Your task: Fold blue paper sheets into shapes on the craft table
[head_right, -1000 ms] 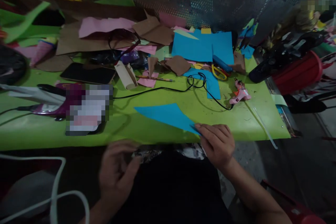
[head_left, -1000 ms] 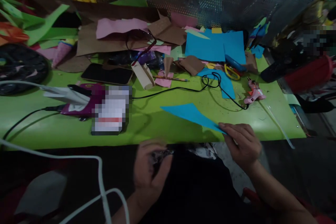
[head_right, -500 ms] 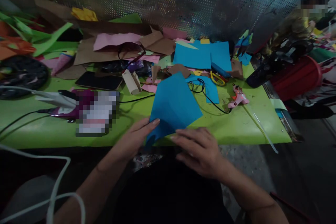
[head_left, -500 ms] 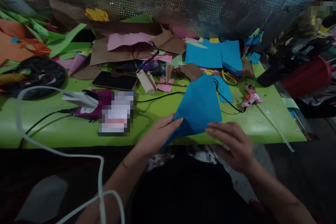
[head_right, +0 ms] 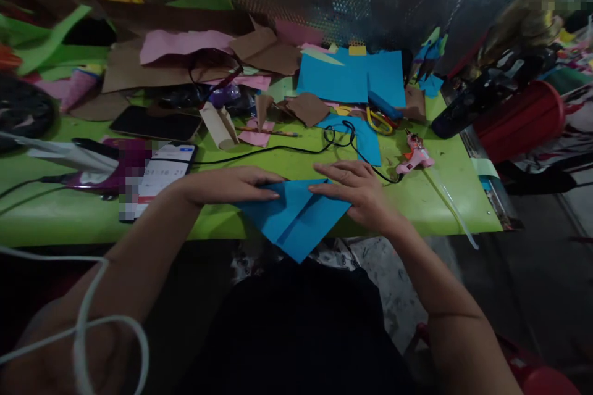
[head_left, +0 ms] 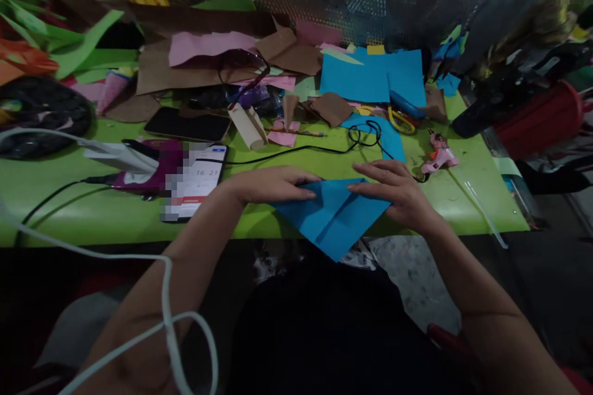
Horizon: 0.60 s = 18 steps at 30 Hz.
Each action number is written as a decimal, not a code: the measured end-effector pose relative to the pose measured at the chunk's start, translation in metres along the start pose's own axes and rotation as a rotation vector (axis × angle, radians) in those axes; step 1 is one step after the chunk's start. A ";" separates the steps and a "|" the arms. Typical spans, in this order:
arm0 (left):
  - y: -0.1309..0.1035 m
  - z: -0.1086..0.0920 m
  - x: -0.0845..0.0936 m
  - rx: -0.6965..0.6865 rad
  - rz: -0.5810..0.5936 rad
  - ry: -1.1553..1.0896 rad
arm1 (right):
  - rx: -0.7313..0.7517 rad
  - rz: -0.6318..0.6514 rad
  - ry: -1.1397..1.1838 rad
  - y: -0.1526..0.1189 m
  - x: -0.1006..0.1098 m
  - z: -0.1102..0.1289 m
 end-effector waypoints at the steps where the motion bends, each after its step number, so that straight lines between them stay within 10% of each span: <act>1: 0.004 -0.002 0.001 0.025 -0.012 0.086 | 0.015 0.010 0.030 -0.001 -0.003 -0.001; 9: -0.010 -0.016 -0.028 -0.079 -0.597 0.656 | -0.075 0.054 0.055 -0.018 -0.024 -0.013; 18: -0.049 -0.005 -0.081 -0.105 -0.454 0.651 | -0.119 0.144 0.181 -0.027 -0.027 -0.016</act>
Point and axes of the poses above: each hand's wrist, its own y-axis towards the middle knuckle, its own x-axis out of the back of the hand, z = x × y, the point moved 3 cm from there along y, towards the middle knuckle, and after that the axes turned 13 degrees about -x, right-handed, at the moved point
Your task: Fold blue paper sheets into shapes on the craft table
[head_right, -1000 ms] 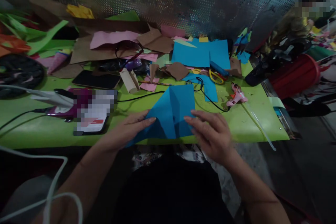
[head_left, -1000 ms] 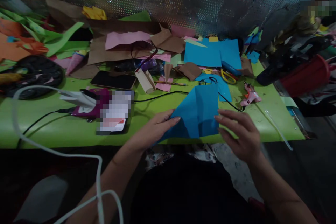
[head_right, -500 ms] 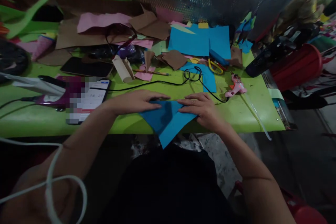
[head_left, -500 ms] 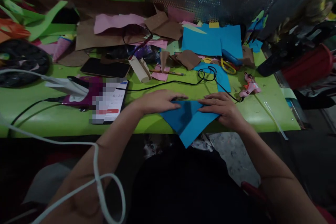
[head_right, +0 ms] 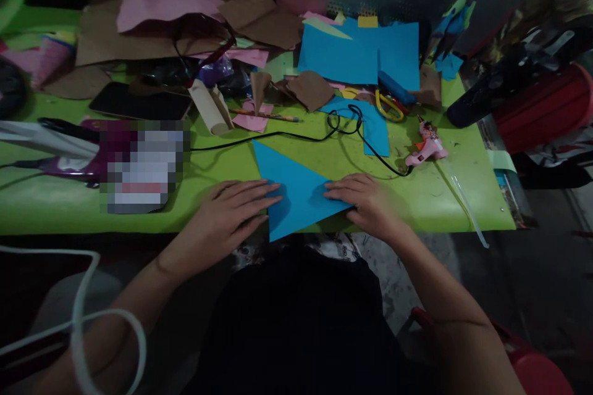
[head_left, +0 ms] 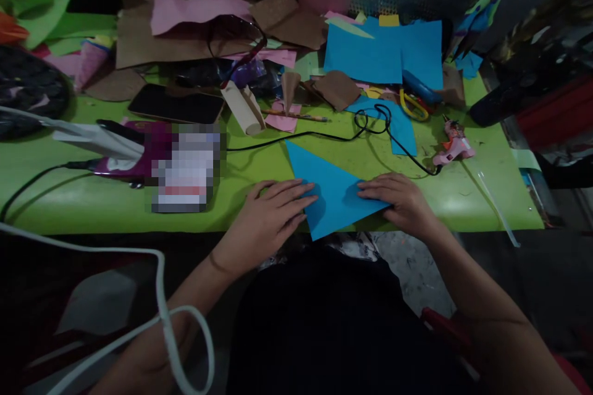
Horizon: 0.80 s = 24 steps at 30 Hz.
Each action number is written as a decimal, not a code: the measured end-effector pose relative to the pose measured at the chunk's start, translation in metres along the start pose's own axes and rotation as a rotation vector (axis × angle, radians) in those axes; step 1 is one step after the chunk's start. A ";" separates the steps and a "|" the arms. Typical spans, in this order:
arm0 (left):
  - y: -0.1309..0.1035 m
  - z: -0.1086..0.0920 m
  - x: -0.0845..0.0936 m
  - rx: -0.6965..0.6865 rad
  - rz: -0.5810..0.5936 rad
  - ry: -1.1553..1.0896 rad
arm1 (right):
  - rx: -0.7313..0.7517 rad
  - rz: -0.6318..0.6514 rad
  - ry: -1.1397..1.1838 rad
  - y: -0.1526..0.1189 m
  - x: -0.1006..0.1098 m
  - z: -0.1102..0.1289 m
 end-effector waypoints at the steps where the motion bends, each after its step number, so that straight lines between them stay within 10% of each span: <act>1: -0.003 0.000 -0.003 -0.008 0.003 0.015 | -0.016 0.009 0.022 0.001 0.000 -0.001; 24: -0.032 -0.004 -0.015 0.078 -0.234 -0.049 | -0.322 -0.055 -0.054 0.032 -0.009 -0.002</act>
Point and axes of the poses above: each hand's wrist, its own y-axis towards the middle knuckle, its own x-axis out of the back of the hand, z = x × y, the point moved 3 cm from there along y, towards the middle knuckle, and after that the axes turned 13 degrees about -x, right-handed, at the moved point
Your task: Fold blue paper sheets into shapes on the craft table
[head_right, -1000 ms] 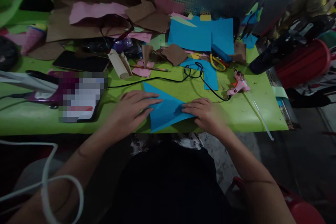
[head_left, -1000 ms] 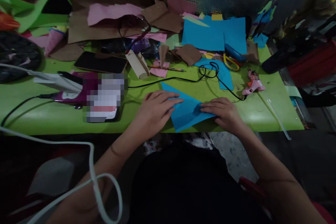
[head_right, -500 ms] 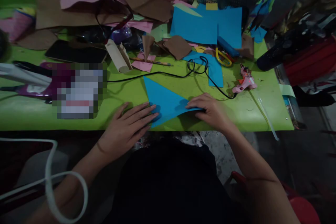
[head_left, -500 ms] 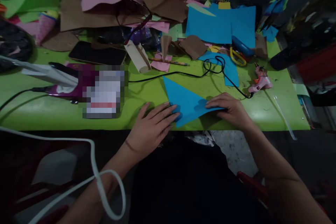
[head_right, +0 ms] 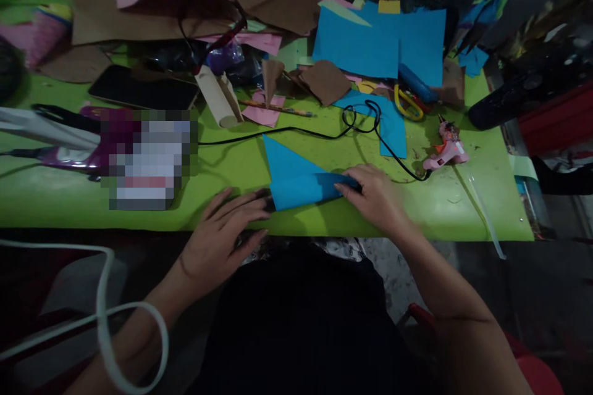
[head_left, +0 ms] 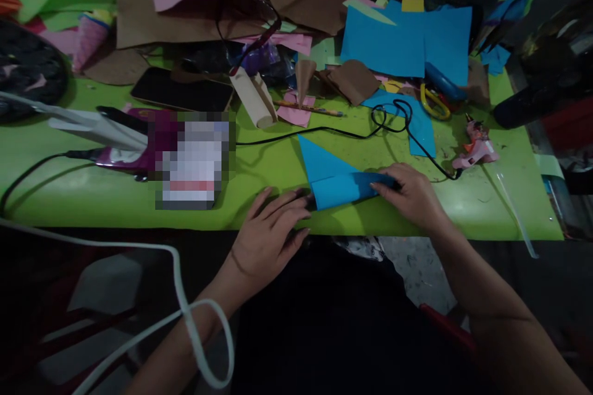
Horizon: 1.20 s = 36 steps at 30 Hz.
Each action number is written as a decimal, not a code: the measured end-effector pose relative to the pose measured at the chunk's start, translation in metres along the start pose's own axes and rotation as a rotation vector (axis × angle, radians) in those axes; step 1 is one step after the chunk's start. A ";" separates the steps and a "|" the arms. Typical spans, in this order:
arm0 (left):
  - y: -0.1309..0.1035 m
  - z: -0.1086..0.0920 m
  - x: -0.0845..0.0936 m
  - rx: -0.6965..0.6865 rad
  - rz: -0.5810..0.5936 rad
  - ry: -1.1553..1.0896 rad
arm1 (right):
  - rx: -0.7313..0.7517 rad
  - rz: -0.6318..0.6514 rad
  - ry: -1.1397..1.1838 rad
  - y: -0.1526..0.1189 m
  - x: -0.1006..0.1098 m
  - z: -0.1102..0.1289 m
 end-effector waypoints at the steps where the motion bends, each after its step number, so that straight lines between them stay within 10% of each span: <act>1: 0.001 -0.001 0.002 -0.006 -0.017 0.005 | 0.001 0.000 -0.009 0.000 0.000 0.000; 7: 0.018 -0.027 0.017 -0.084 -0.246 0.101 | -0.002 0.012 -0.049 0.000 -0.001 0.003; 17: 0.043 -0.050 -0.040 -0.231 0.189 0.105 | 0.003 -0.009 -0.038 0.000 -0.004 0.004; 29: 0.041 -0.043 -0.049 -0.192 0.169 0.166 | -0.013 -0.288 0.113 -0.025 0.019 0.005; 36: 0.040 -0.042 -0.050 -0.202 0.178 0.234 | 0.255 -0.035 -0.146 -0.058 -0.002 0.021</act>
Point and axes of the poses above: each hand's wrist, its own y-axis towards the middle knuckle, its own x-axis out of the back of the hand, z = x × y, the point moved 3 cm from there along y, towards the middle knuckle, and after that the axes turned 13 degrees about -x, right-handed, at the moved point
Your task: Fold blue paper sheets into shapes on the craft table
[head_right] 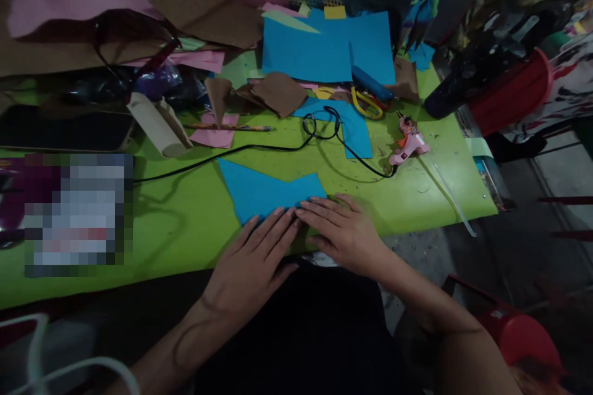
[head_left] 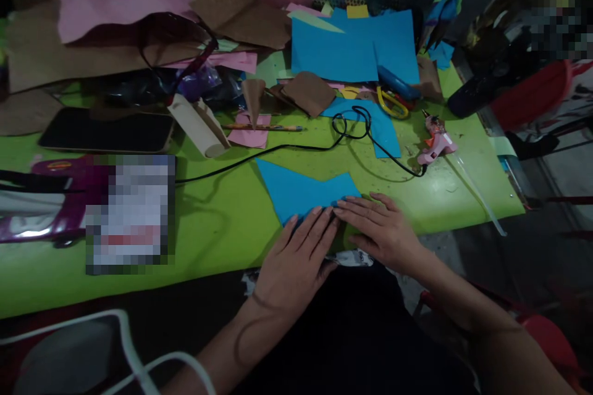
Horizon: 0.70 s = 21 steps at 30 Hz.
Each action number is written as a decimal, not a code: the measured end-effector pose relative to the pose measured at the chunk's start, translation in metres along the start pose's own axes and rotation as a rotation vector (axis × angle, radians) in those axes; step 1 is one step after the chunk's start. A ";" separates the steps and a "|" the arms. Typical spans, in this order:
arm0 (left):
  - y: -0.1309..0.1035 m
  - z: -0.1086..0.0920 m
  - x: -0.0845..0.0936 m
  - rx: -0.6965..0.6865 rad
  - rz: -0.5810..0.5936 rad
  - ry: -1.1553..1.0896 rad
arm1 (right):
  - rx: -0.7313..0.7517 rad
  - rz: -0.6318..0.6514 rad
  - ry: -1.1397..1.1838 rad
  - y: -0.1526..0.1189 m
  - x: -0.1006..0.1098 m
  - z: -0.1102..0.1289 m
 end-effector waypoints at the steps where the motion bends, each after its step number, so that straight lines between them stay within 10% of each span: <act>1: -0.001 0.000 0.001 0.008 0.010 0.000 | -0.016 0.008 -0.025 -0.002 -0.003 -0.002; 13: -0.046 0.011 0.040 0.047 -0.080 0.029 | -0.077 -0.083 -0.071 -0.001 0.003 -0.015; 21: 0.003 0.050 0.058 0.202 -0.107 -0.007 | 0.008 -0.116 -0.087 0.022 -0.003 -0.019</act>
Point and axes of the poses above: each hand's wrist, its own y-axis towards the middle knuckle, its own x-axis out of the back of the hand, z = x × y, the point moved 3 cm from there along y, towards the middle knuckle, and after that the axes turned 13 degrees about -x, right-handed, at the moved point
